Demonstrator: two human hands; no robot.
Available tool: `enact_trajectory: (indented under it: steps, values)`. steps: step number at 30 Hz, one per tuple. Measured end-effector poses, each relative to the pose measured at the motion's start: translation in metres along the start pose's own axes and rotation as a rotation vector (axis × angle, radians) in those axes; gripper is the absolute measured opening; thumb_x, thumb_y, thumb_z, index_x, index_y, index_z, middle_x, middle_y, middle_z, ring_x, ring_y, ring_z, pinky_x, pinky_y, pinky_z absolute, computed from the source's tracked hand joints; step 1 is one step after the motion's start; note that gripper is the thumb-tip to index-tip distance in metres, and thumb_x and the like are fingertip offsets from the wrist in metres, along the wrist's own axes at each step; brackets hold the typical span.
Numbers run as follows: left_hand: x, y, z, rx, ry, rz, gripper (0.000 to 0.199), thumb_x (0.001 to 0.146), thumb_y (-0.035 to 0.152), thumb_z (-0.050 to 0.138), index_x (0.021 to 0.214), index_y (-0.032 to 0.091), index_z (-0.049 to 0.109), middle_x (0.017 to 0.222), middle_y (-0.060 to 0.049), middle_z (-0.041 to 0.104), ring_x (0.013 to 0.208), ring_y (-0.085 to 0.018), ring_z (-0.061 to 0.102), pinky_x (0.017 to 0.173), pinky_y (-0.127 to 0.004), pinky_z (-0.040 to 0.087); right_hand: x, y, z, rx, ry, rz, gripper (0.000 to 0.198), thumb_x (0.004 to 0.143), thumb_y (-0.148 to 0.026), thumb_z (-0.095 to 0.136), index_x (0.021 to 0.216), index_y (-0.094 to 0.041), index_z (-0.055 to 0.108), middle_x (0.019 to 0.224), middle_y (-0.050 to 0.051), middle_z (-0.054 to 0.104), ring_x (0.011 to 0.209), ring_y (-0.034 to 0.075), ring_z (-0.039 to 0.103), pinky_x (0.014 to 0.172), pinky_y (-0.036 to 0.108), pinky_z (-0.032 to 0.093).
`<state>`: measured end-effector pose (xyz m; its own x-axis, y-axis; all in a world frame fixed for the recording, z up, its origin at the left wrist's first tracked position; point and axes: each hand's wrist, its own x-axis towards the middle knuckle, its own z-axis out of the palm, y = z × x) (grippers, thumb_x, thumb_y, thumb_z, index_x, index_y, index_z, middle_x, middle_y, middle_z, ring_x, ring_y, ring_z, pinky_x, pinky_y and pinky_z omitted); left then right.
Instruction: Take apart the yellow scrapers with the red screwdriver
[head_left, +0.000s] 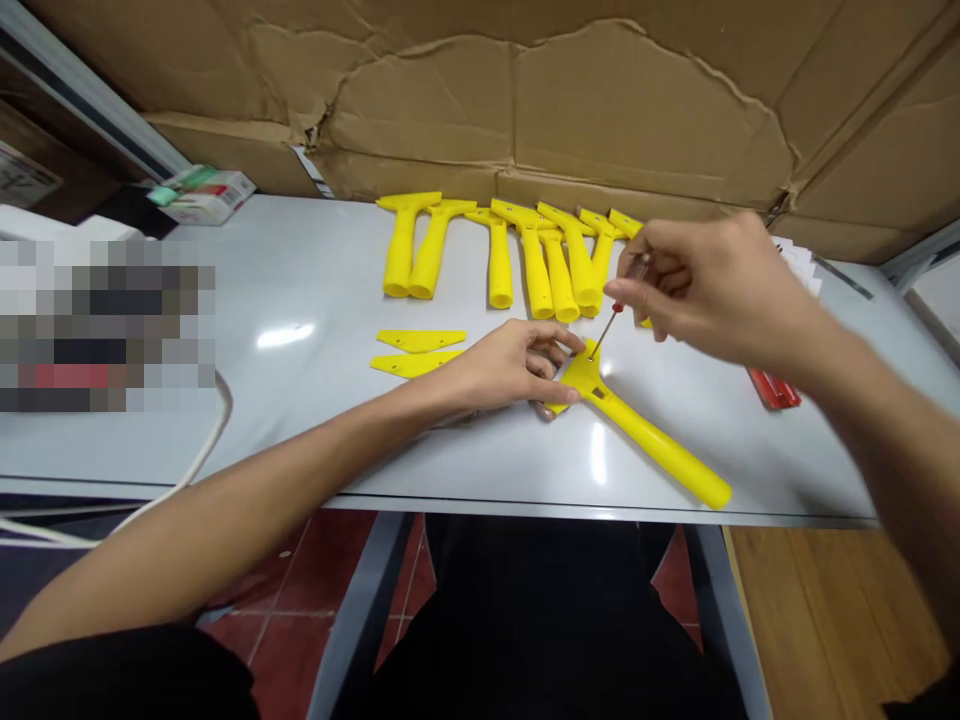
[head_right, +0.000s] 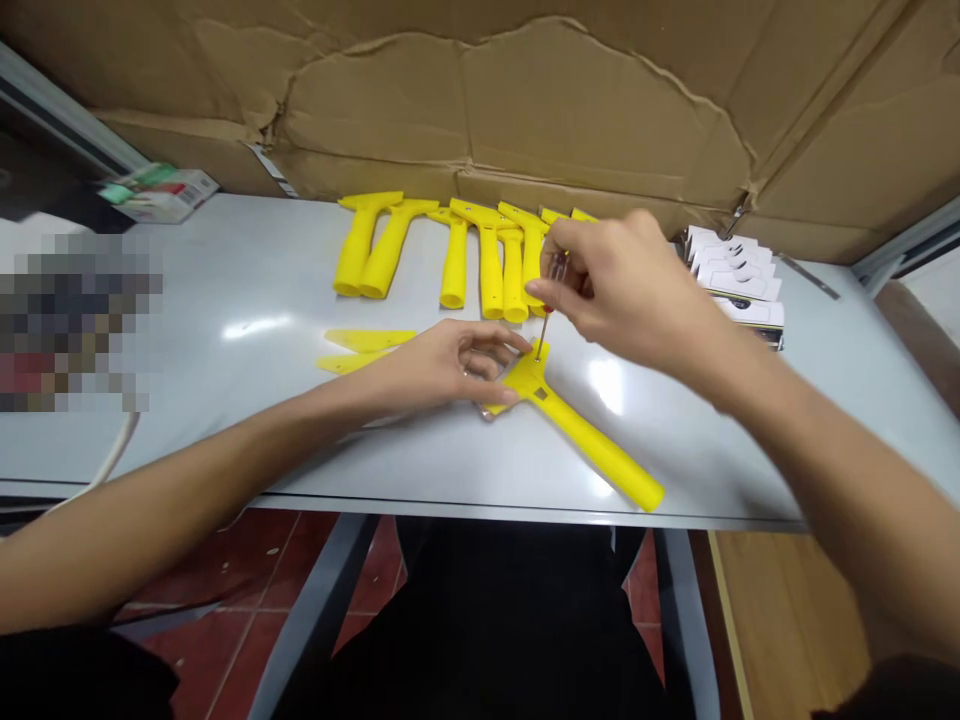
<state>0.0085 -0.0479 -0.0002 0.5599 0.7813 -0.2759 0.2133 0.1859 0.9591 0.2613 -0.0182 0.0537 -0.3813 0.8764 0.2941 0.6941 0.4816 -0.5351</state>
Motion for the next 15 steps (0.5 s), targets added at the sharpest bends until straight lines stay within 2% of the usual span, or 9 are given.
enact_trajectory:
  steps: [3,6,9,12,15]
  values:
    - [0.001,-0.001,-0.001,0.010,-0.009,-0.005,0.055,0.076,0.018,0.096,0.126,0.016,0.073,0.087,-0.001,0.072,0.065,-0.016,0.072,0.071,-0.035,0.064,0.036,0.025,-0.017,-0.066,-0.091,-0.053,0.061,0.078,-0.072,0.087,0.081,-0.013,0.071,0.066,0.001,0.063,0.075,0.007,0.068,0.076,0.023,0.062]
    - [0.003,-0.002,-0.002,0.012,-0.013,0.007,0.056,0.077,0.019,0.096,0.128,0.016,0.072,0.077,0.002,0.068,0.067,-0.017,0.072,0.069,-0.033,0.062,0.060,0.030,-0.025,-0.180,-0.130,-0.164,0.064,0.082,-0.076,0.080,0.075,-0.013,0.071,0.066,-0.002,0.064,0.074,0.003,0.068,0.075,0.019,0.060]
    - [0.004,-0.004,-0.004,0.010,-0.036,0.043,0.053,0.077,0.015,0.094,0.126,0.015,0.073,0.080,0.001,0.070,0.070,-0.017,0.073,0.069,-0.032,0.061,0.070,0.004,-0.034,-0.329,-0.382,-0.263,0.057,0.087,-0.073,0.074,0.084,-0.015,0.077,0.070,-0.007,0.067,0.068,-0.003,0.063,0.070,0.014,0.051]
    - [0.005,-0.004,-0.004,0.025,-0.059,0.049,0.057,0.078,0.014,0.093,0.131,0.012,0.071,0.080,0.000,0.071,0.070,-0.018,0.074,0.071,-0.033,0.060,0.070,-0.029,-0.045,-0.441,-0.649,-0.284,0.038,0.089,-0.057,0.076,0.099,-0.021,0.082,0.074,-0.011,0.068,0.061,-0.008,0.056,0.062,0.011,0.037]
    - [0.006,-0.004,-0.004,0.022,-0.059,0.036,0.062,0.079,0.012,0.092,0.136,0.009,0.068,0.086,-0.002,0.073,0.068,-0.018,0.074,0.071,-0.035,0.060,0.062,-0.047,-0.051,-0.457,-0.697,-0.219,0.019,0.091,-0.034,0.080,0.107,-0.025,0.084,0.081,-0.009,0.072,0.062,-0.005,0.054,0.061,0.014,0.033]
